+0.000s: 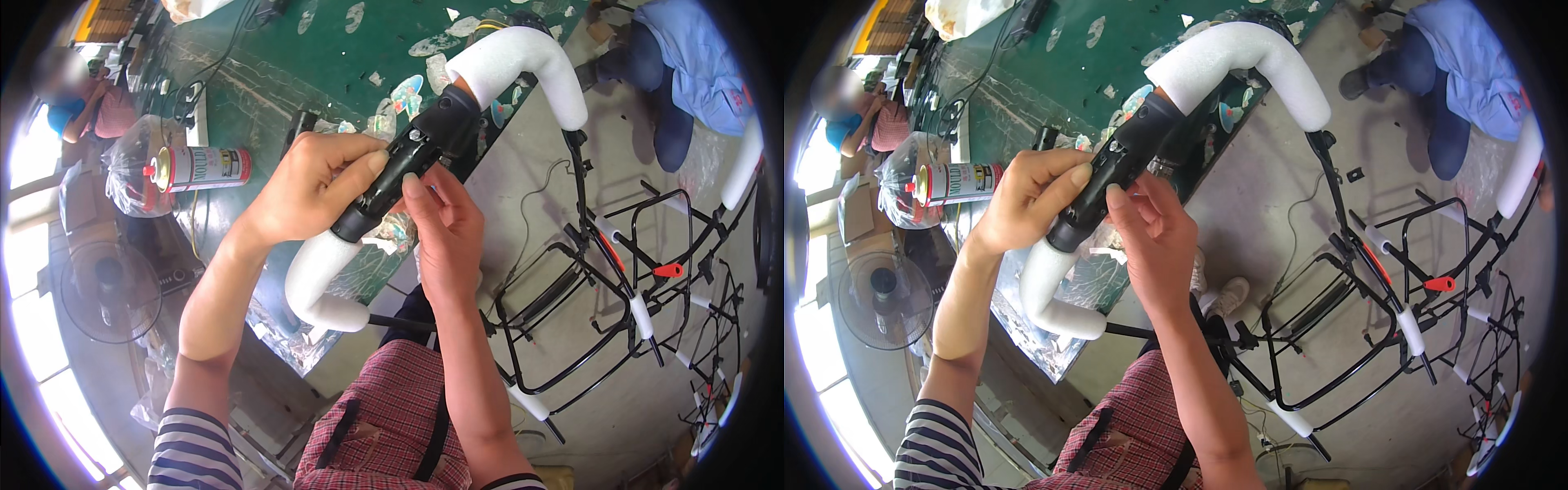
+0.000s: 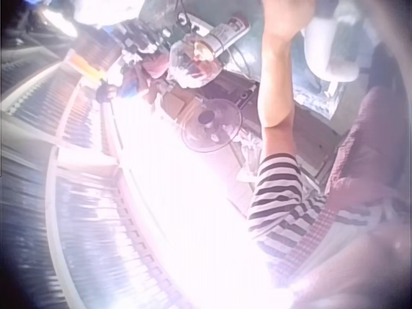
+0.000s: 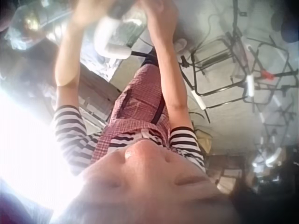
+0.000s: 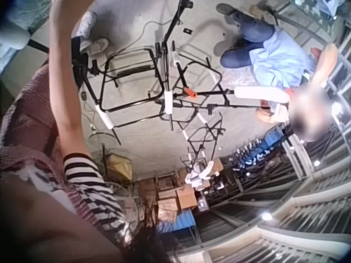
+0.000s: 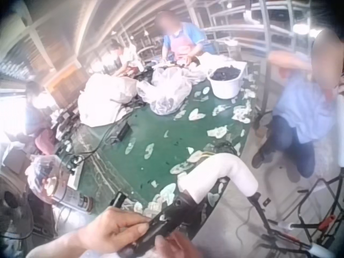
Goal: The person assembles a bicycle handlebar by attaching a black control unit to a white foam-covered bar. They use a power drill to secure screws and a screwdriver to tighten them, while another person works on a similar frame in the background.
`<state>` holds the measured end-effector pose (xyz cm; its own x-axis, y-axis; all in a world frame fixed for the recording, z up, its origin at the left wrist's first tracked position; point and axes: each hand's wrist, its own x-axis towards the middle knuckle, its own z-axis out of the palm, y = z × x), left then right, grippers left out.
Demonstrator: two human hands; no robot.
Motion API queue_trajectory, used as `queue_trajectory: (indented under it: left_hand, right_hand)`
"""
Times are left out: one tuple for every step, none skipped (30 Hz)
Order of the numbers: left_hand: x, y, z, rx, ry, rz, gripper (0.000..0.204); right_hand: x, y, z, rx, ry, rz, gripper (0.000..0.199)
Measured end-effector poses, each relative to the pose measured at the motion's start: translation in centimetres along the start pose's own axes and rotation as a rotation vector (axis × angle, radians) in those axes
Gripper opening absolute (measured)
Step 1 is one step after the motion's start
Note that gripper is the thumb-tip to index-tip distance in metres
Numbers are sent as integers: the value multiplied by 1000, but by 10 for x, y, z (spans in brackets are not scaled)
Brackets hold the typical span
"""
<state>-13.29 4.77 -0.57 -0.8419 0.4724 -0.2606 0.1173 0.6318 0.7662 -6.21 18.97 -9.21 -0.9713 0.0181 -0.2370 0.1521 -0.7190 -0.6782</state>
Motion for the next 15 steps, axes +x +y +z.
queue_trajectory:
  left_hand:
    - [0,-1,1,-1,4,12,26]
    - [0,-2,2,-2,9,25,26]
    - [-1,-2,2,-1,14,37,26]
    - [-1,-1,3,-5,24,27,23]
    - [0,-1,3,-9,34,17,21]
    - [0,0,4,-15,44,8,19]
    - [0,0,3,-21,37,4,20]
    - [0,-1,2,-26,30,0,20]
    - [0,-1,2,-32,22,-5,20]
    - [0,-2,1,-77,13,-25,21]
    - [-1,-2,1,-123,5,-45,22]
    - [0,-3,1,-167,-5,-65,23]
    - [-1,-4,2,-206,-6,-78,23]
    - [-3,-3,3,-244,-7,-91,24]
    - [-4,-3,4,-282,-9,-104,25]
  right_hand:
    - [1,0,0,-10,-11,1,33]
    - [1,-2,0,-16,-4,11,32]
    - [0,-5,2,-20,2,21,31]
    - [0,-7,3,-24,8,30,31]
    - [0,-6,4,-26,9,16,30]
    - [0,-4,3,-29,10,1,30]
    - [0,-3,3,-33,11,-14,29]
    - [0,-3,2,-36,8,-7,29]
    - [0,-4,2,-39,5,-1,29]
    - [1,-4,1,-43,2,6,29]
    - [0,-6,1,-34,2,21,28]
    - [-1,-7,0,-24,1,34,28]
    - [-1,-8,0,-15,1,48,28]
    - [-1,-9,1,-8,-2,38,28]
    - [-1,-10,0,-1,-4,29,28]
